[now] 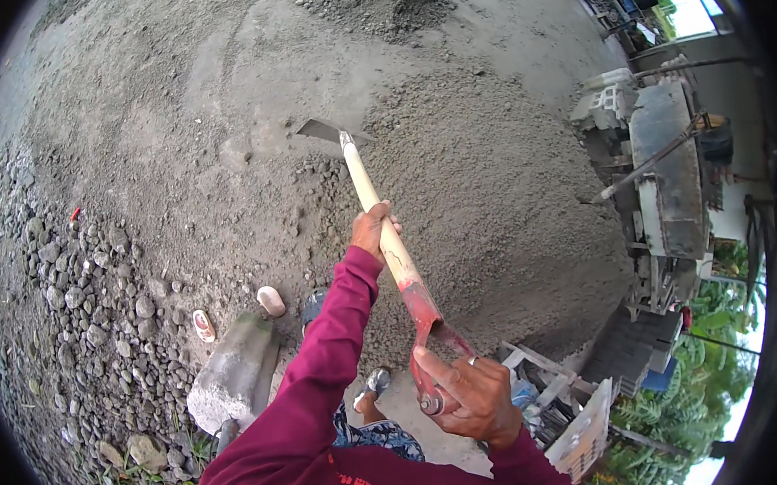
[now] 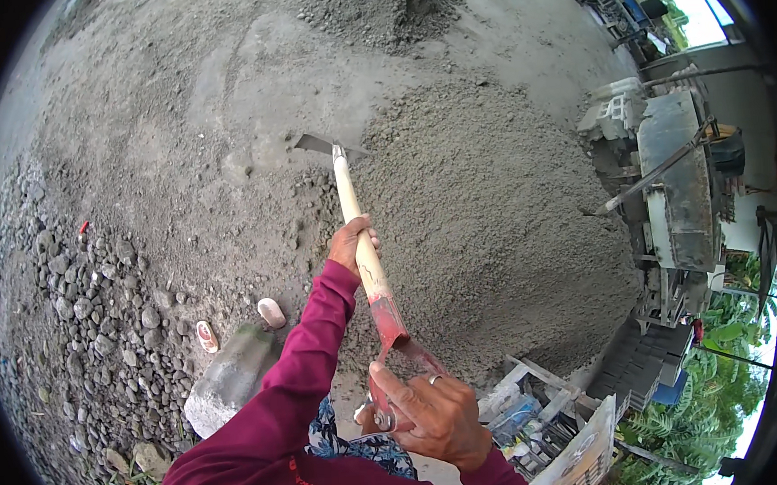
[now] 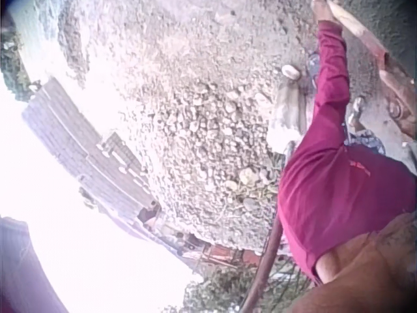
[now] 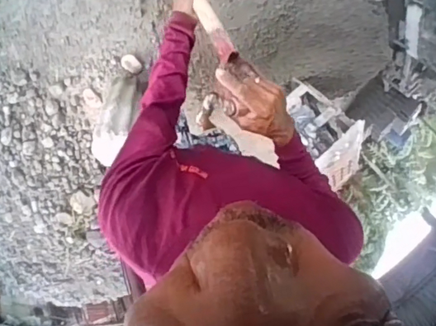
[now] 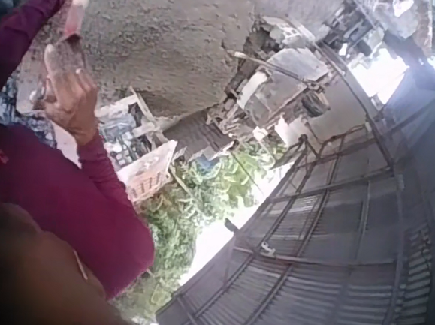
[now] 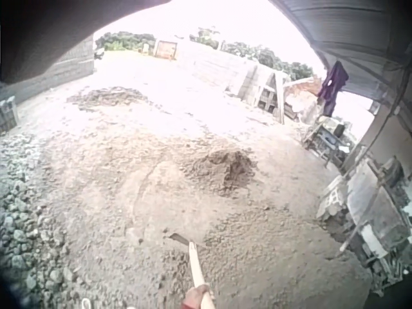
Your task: The person uses a shovel to move sand from a pile into a brick-making mold and later taps on the mold by hand.
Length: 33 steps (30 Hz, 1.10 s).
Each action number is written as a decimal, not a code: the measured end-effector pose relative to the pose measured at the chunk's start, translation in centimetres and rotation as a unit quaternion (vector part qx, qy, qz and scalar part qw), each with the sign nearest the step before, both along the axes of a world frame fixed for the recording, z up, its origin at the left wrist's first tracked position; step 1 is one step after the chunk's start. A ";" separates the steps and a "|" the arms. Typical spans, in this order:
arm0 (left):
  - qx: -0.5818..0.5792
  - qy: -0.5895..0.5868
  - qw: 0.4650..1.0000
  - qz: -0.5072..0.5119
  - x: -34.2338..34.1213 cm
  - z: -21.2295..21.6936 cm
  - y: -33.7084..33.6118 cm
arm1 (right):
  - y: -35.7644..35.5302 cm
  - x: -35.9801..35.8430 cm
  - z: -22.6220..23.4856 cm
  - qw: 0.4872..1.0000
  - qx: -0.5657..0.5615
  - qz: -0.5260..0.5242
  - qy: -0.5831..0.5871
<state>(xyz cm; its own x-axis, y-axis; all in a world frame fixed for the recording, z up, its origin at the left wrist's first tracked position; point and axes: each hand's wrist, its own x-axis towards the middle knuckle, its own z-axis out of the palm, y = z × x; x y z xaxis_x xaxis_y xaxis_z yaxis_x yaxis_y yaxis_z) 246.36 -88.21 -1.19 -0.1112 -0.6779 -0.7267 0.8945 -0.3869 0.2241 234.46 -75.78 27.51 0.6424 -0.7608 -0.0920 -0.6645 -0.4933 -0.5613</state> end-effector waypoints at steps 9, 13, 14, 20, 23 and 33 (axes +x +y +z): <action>-0.054 -0.006 0.998 0.026 2.3 -5.6 -9.6 | -4.7 2.4 -11.9 0.997 -0.043 0.014 -0.054; -0.037 -0.044 0.998 0.002 6.2 -8.6 -7.8 | -4.8 3.8 -13.0 0.998 -0.054 0.039 -0.011; -0.001 -0.095 0.995 -0.027 7.0 -9.1 -6.5 | -4.0 3.9 -13.6 0.997 -0.040 0.059 -0.002; 0.100 -0.112 0.983 -0.109 7.1 -8.7 6.6 | 5.4 2.1 -6.3 0.982 0.081 0.156 0.062; 0.189 -0.078 0.977 -0.057 5.5 -4.7 11.5 | 7.8 0.2 0.0 0.972 0.092 0.194 0.092; 0.123 -0.082 0.989 -0.001 -1.9 -2.1 14.4 | 13.7 -9.1 0.8 0.926 0.098 -0.345 -0.118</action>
<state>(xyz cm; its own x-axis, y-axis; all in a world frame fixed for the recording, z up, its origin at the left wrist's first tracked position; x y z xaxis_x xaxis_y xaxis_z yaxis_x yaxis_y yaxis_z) 244.48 -73.78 -3.25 0.0199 -0.4790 -0.8776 0.8528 -0.4500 0.2650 225.34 -62.09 28.28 0.0291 -0.9813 -0.1903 -0.6305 0.1296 -0.7653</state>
